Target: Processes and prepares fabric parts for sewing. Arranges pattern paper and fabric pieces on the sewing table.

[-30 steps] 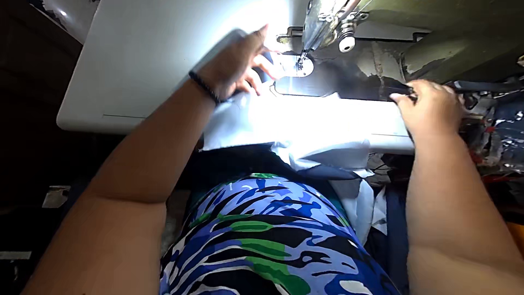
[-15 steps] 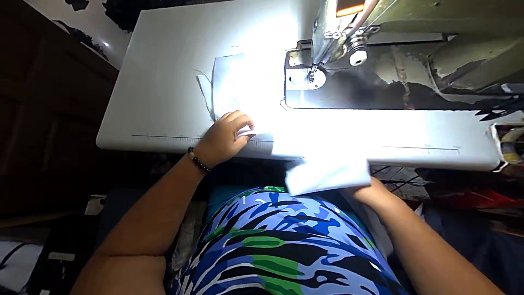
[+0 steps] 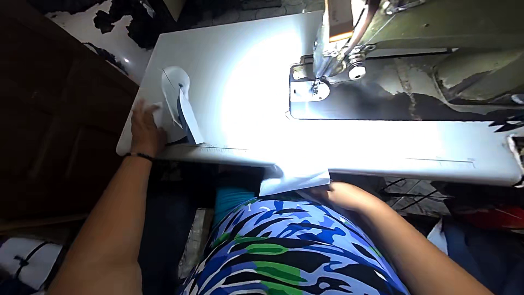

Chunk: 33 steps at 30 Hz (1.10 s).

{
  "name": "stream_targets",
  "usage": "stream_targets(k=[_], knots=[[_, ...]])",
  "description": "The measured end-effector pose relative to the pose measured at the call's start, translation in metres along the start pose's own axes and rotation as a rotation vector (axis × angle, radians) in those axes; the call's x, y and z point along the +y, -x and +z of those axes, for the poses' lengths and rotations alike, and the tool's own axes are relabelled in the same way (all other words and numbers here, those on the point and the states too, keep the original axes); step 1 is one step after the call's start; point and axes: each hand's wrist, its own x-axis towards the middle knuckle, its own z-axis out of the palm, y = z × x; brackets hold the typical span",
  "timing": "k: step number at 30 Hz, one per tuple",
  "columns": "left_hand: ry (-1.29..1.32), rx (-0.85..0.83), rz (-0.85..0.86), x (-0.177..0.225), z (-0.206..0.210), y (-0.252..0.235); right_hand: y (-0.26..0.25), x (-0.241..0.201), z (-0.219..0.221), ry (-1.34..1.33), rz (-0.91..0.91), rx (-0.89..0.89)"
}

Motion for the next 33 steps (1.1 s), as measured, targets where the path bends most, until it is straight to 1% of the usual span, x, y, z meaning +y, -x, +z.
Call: stream_targets(k=[1, 3, 4, 6, 7, 8, 9, 10, 11, 12, 13, 14, 15, 16, 17, 18, 19, 20, 21, 22, 23, 24, 26, 28, 29, 31, 33], knots=[[-0.066, -0.027, 0.028, -0.006, 0.006, 0.013, 0.013, 0.002, -0.006, 0.013, 0.022, 0.019], [-0.125, -0.090, 0.065, -0.002, 0.010, 0.029, 0.031, 0.011, -0.008, 0.077, -0.026, 0.050], [-0.138, -0.123, 0.072, 0.005, 0.010, 0.034, 0.038, 0.013, -0.009, 0.117, -0.045, 0.043], [-0.155, -0.178, 0.105, 0.027, 0.011, 0.039, 0.053, 0.002, -0.019, 0.189, -0.084, 0.001], [-0.142, -0.202, 0.129, 0.043, 0.013, 0.040, 0.061, -0.010, -0.026, 0.211, -0.172, 0.027], [-0.120, -0.225, 0.151, 0.064, 0.018, 0.042, 0.067, -0.024, -0.031, 0.203, -0.339, 0.125], [-0.091, -0.249, 0.164, 0.089, 0.024, 0.046, 0.068, -0.039, -0.031, 0.167, -0.533, 0.269], [-0.053, -0.275, 0.167, 0.117, 0.030, 0.052, 0.065, -0.060, -0.032, 0.111, -0.683, 0.388], [-0.003, -0.285, 0.183, 0.146, 0.035, 0.060, 0.057, -0.083, -0.032, 0.076, -0.794, 0.496], [0.072, -0.297, 0.204, 0.172, 0.035, 0.067, 0.044, -0.103, -0.035, 0.092, -0.878, 0.605], [0.157, -0.319, 0.225, 0.192, 0.031, 0.074, 0.027, -0.118, -0.039, 0.150, -0.918, 0.690], [0.238, -0.349, 0.248, 0.204, 0.025, 0.081, 0.009, -0.126, -0.046, 0.221, -0.909, 0.716], [0.306, -0.365, 0.287, 0.205, 0.019, 0.088, -0.011, -0.128, -0.052, 0.291, -0.877, 0.706], [0.345, -0.416, 0.317, 0.194, 0.014, 0.093, -0.027, -0.125, -0.056, 0.348, -0.837, 0.693], [0.342, -0.531, 0.306, 0.174, 0.008, 0.095, -0.037, -0.120, -0.058, 0.395, -0.796, 0.687], [0.296, -0.697, 0.234, 0.147, 0.002, 0.095, -0.043, -0.114, -0.058, 0.414, -0.774, 0.691], [0.213, -0.854, 0.087, 0.116, 0.000, 0.096, -0.045, -0.109, -0.055, 0.413, -0.757, 0.705], [0.106, -0.925, -0.105, 0.081, 0.004, 0.101, -0.045, -0.104, -0.051, 0.398, -0.746, 0.721], [-0.024, -0.898, -0.304, 0.046, 0.013, 0.112, -0.046, -0.103, -0.048, 0.381, -0.737, 0.736], [-0.158, -0.817, -0.472, 0.013, 0.024, 0.129, -0.046, -0.104, -0.047, 0.371, -0.718, 0.737], [-0.229, -0.724, -0.598, -0.017, 0.036, 0.151, -0.046, -0.106, -0.047, 0.360, -0.702, 0.736], [-0.251, -0.646, -0.674, -0.042, 0.047, 0.174, -0.046, -0.109, -0.048, 0.351, -0.684, 0.741], [-0.268, -0.517, -0.744, -0.071, 0.075, 0.219, -0.047, -0.113, -0.050, 0.339, -0.637, 0.737], [-0.286, -0.395, -0.758, -0.080, 0.098, 0.250, -0.049, -0.115, -0.050, 0.336, -0.618, 0.740], [-0.302, -0.369, -0.753, -0.081, 0.104, 0.255, -0.050, -0.115, -0.051, 0.334, -0.620, 0.743], [-0.325, -0.400, -0.742, -0.077, 0.106, 0.253, -0.051, -0.117, -0.051, 0.333, -0.617, 0.732], [-0.301, -0.449, -0.730, -0.076, 0.100, 0.247, -0.049, -0.118, -0.053, 0.343, -0.600, 0.710]])
